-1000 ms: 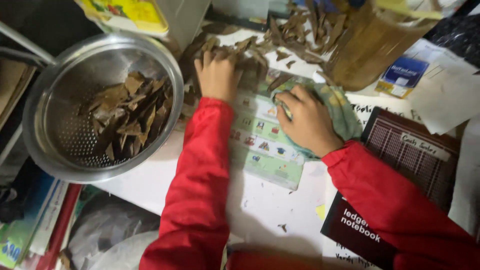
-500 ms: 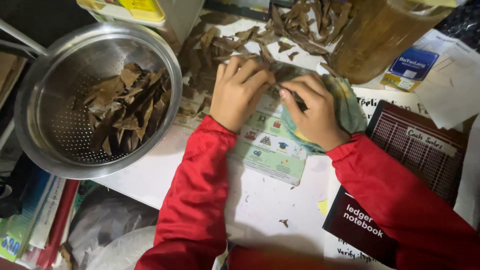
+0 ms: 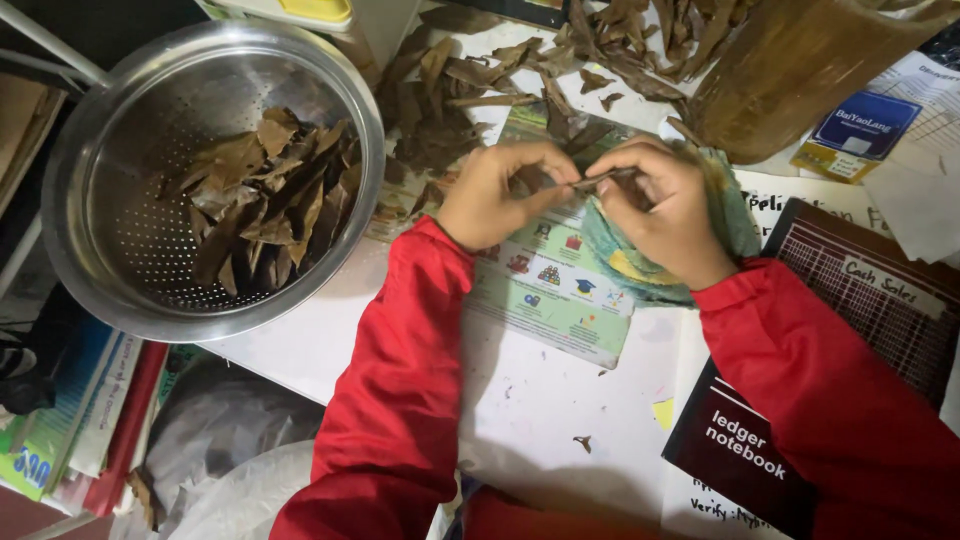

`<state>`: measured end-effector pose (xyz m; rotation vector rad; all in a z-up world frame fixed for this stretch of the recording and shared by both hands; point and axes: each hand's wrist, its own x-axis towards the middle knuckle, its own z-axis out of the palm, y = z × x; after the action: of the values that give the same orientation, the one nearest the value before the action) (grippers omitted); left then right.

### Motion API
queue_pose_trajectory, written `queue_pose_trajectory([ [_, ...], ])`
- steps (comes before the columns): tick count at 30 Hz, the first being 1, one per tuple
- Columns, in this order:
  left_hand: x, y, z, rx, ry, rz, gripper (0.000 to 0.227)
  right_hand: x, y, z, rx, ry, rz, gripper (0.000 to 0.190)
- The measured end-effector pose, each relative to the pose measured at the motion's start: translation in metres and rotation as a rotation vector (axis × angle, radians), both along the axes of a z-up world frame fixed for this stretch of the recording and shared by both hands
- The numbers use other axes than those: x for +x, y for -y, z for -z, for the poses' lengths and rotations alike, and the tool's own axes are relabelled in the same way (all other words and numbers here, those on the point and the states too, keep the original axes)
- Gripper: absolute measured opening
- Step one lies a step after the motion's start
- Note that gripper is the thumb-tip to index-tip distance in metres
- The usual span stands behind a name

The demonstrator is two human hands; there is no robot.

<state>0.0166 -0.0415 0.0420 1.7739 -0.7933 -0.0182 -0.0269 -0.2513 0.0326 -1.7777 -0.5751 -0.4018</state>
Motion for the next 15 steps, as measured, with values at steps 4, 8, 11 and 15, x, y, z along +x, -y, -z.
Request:
queue_pose_trajectory([
  [4, 0.003, 0.000, 0.010, -0.036, -0.088, 0.021, 0.013, 0.000, 0.003, 0.009, 0.051, -0.052, -0.017, 0.018],
  [8, 0.004, -0.004, 0.017, -0.197, -0.177, 0.100, 0.018, 0.001, 0.001, 0.011, 0.071, -0.079, 0.028, 0.025],
  [11, 0.010, -0.003, 0.028, -0.136, -0.059, 0.022, 0.022, -0.002, -0.004, 0.005, -0.095, 0.071, 0.114, 0.018],
  [15, 0.007, 0.000, 0.021, 0.023, 0.148, -0.111, 0.012, -0.006, -0.015, -0.013, -0.341, 0.351, 0.180, 0.020],
])
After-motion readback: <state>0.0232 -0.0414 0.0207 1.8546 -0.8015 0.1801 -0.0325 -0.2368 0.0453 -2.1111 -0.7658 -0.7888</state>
